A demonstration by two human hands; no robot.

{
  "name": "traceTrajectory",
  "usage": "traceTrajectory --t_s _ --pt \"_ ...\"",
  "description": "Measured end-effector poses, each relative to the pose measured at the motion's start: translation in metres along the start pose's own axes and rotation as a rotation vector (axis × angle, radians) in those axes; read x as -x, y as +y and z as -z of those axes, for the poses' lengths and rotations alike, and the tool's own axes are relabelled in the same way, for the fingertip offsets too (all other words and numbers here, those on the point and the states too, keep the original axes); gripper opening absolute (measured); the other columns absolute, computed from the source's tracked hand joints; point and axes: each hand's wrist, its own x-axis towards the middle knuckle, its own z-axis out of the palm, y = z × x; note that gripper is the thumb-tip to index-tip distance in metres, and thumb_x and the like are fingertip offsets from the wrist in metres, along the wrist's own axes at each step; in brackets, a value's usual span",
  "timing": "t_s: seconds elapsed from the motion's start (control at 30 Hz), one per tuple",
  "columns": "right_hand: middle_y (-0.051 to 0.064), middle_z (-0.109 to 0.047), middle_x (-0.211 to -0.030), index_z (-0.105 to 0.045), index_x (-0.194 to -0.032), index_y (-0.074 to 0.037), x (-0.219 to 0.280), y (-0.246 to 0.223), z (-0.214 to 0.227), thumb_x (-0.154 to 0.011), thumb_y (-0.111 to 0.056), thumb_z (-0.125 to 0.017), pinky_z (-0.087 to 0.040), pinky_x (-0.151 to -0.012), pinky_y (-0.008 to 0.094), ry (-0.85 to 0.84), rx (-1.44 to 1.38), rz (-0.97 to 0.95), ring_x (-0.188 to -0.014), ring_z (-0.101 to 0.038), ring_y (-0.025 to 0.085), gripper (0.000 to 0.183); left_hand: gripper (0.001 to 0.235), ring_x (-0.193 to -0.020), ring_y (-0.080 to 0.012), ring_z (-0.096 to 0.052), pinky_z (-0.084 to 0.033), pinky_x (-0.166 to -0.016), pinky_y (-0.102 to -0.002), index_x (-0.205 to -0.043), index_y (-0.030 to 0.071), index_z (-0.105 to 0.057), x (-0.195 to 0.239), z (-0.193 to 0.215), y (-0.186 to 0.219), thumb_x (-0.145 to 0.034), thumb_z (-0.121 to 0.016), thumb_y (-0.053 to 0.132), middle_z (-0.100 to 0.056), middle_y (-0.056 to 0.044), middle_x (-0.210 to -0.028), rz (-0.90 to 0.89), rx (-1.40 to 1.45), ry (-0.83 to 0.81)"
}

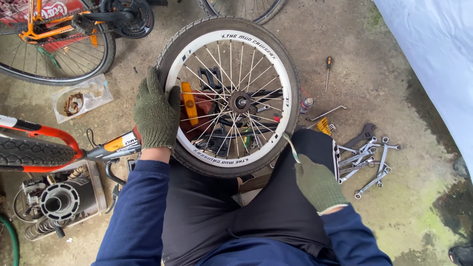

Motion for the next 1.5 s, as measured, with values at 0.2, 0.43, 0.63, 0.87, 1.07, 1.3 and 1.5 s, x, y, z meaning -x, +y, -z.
traceTrajectory --t_s 0.2,0.43,0.63,0.87,1.07,1.3,1.5 --pt "0.006 -0.069 -0.094 -0.061 -0.139 -0.001 -0.07 -0.008 -0.075 -0.097 -0.024 -0.051 -0.053 -0.069 0.019 0.6 0.22 -0.11 -0.09 -0.071 0.014 0.049 0.061 -0.102 -0.0479 -0.067 -0.059 -0.078 -0.057 -0.148 0.002 -0.046 0.0 0.008 0.005 -0.104 -0.069 0.038 -0.062 -0.025 -0.119 -0.003 0.032 -0.004" --pt "0.021 -0.072 -0.072 -0.06 -0.101 0.005 -0.106 -0.016 -0.007 -0.103 -0.028 -0.048 -0.062 -0.049 0.041 0.166 -0.357 -0.45 -0.06 -0.074 0.034 0.035 0.063 -0.104 -0.0469 -0.067 -0.059 -0.08 -0.057 -0.149 0.004 -0.046 -0.001 0.008 0.005 -0.102 -0.071 0.038 -0.062 -0.023 -0.118 0.003 0.056 -0.014" --pt "0.022 -0.073 -0.08 -0.064 -0.104 0.006 -0.115 -0.008 0.011 -0.104 -0.026 -0.045 -0.063 -0.058 0.041 0.126 -0.403 -0.38 -0.068 -0.075 0.034 0.037 0.062 -0.102 -0.0469 -0.067 -0.059 -0.08 -0.056 -0.149 0.004 -0.047 -0.003 0.011 0.007 -0.103 -0.07 0.038 -0.063 -0.023 -0.116 0.015 0.029 -0.018" --pt "0.025 -0.074 -0.085 -0.069 -0.1 0.007 -0.141 -0.009 0.018 -0.104 -0.023 -0.044 -0.063 -0.068 0.043 0.167 -0.555 -0.36 -0.075 -0.074 0.037 0.039 0.059 -0.102 -0.0475 -0.067 -0.058 -0.081 -0.057 -0.145 0.004 -0.05 -0.003 0.01 0.007 -0.103 -0.069 0.04 -0.064 -0.024 -0.117 0.022 0.041 -0.024" --pt "0.025 -0.073 -0.085 -0.067 -0.098 0.006 -0.132 -0.019 0.011 -0.102 -0.022 -0.047 -0.063 -0.069 0.044 0.162 -0.635 -0.428 -0.076 -0.074 0.038 0.035 0.057 -0.106 -0.0488 -0.066 -0.057 -0.083 -0.058 -0.145 0.002 -0.05 -0.005 0.013 0.009 -0.105 -0.067 0.039 -0.063 -0.026 -0.119 0.032 0.096 -0.035" --pt "0.019 -0.062 -0.078 -0.073 -0.114 0.0 -0.157 -0.005 -0.152 -0.098 -0.015 -0.056 -0.045 -0.057 0.04 0.738 0.389 0.022 -0.069 -0.06 0.032 0.027 0.056 -0.105 -0.0502 -0.066 -0.057 -0.081 -0.059 -0.144 0.001 -0.05 -0.007 0.022 0.012 -0.105 -0.067 0.039 -0.064 -0.027 -0.119 0.034 0.138 -0.051" --pt "0.03 -0.072 -0.088 -0.068 -0.099 0.01 -0.195 -0.008 0.015 -0.099 -0.018 -0.05 -0.063 -0.073 0.046 0.287 -0.72 -0.388 -0.082 -0.074 0.043 0.034 0.061 -0.103 -0.048 -0.067 -0.058 -0.08 -0.057 -0.145 0.006 -0.052 -0.003 0.018 0.011 -0.097 -0.074 0.037 -0.065 -0.025 -0.117 0.048 0.088 -0.023"
